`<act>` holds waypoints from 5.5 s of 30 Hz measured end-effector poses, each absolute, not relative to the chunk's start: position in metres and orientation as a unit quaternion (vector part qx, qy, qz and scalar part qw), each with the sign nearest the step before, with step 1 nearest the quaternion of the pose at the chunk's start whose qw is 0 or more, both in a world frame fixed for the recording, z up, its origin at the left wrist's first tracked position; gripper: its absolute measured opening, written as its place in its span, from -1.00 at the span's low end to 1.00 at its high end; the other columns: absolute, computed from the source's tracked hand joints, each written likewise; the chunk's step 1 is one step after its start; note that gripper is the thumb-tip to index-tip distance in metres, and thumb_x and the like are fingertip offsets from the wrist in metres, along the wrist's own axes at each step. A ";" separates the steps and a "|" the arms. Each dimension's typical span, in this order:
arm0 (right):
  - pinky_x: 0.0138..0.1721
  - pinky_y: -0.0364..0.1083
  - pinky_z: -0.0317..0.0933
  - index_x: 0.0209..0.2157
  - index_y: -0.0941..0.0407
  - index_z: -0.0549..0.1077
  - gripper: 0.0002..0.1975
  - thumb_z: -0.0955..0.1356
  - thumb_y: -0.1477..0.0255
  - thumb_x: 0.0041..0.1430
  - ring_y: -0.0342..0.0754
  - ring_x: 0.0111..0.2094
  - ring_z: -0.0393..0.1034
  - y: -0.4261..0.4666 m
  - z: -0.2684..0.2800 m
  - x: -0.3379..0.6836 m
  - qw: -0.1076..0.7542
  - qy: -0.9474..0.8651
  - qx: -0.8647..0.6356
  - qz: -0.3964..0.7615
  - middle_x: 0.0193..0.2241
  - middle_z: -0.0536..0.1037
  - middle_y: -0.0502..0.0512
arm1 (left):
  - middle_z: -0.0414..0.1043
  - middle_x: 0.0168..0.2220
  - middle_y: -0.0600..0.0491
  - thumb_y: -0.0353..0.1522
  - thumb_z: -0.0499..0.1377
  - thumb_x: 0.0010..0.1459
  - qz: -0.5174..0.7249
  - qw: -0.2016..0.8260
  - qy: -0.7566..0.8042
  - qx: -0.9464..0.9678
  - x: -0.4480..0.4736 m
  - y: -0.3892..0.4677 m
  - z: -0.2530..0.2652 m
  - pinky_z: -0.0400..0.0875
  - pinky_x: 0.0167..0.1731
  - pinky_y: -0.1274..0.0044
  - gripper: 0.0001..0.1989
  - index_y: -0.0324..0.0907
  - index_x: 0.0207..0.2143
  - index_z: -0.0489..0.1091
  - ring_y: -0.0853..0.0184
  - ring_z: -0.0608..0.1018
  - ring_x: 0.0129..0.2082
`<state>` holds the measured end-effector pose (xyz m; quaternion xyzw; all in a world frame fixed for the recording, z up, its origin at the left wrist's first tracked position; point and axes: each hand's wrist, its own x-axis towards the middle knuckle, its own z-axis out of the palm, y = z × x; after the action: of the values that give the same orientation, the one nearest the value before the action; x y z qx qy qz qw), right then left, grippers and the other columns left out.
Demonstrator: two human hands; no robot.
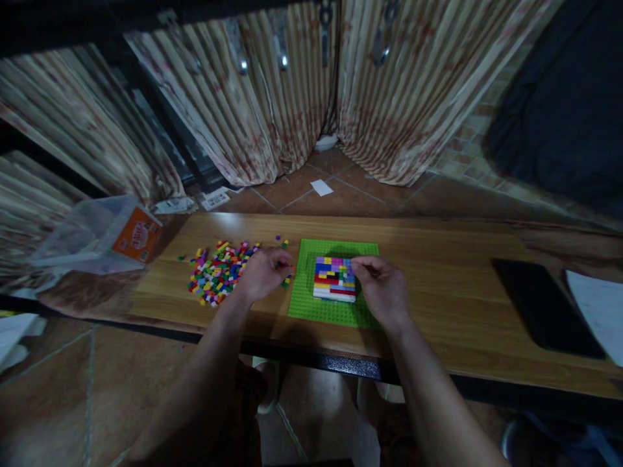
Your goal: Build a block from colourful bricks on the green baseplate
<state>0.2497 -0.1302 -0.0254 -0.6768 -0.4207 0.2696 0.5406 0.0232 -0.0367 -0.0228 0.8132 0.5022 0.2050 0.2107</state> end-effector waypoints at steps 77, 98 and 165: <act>-0.34 -0.06 0.31 -0.52 0.10 0.55 -0.74 0.51 0.22 -0.23 -0.09 -0.46 0.41 -0.131 -0.040 0.252 0.552 -0.393 -0.640 0.361 -0.51 0.57 0.02 | 0.56 -0.22 0.01 -0.46 0.13 0.15 0.359 0.304 0.444 0.763 0.076 -0.072 -0.020 0.48 -0.13 0.47 -0.85 -0.16 -0.25 0.47 0.32 0.59 -0.21; -0.45 -0.11 0.20 -0.54 0.11 0.55 -0.69 0.55 0.19 -0.29 -0.13 -0.52 0.34 -0.137 -0.030 0.258 0.536 -0.385 -0.662 0.356 -0.56 0.54 0.01 | 0.58 -0.23 -0.01 -0.50 0.10 0.14 0.377 0.327 0.457 0.736 0.051 -0.056 -0.022 0.50 -0.17 0.50 -0.79 -0.21 -0.23 0.50 0.33 0.60 -0.26; -0.29 -0.05 0.29 -0.42 0.01 0.60 -0.93 0.45 0.34 0.03 -0.05 -0.33 0.42 -0.144 -0.008 0.257 0.561 -0.503 -0.617 0.228 -0.40 0.56 0.01 | 0.51 -0.42 0.05 -0.25 0.29 -0.01 0.335 0.656 0.408 0.539 0.056 -0.066 -0.004 0.21 -0.44 0.58 -0.78 -0.23 -0.39 0.51 0.47 0.35 -0.50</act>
<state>0.2571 -0.1436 -0.0084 -0.6174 -0.5026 0.2281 0.5605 0.0562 -0.0663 -0.0042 0.5389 0.4084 0.3353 0.6560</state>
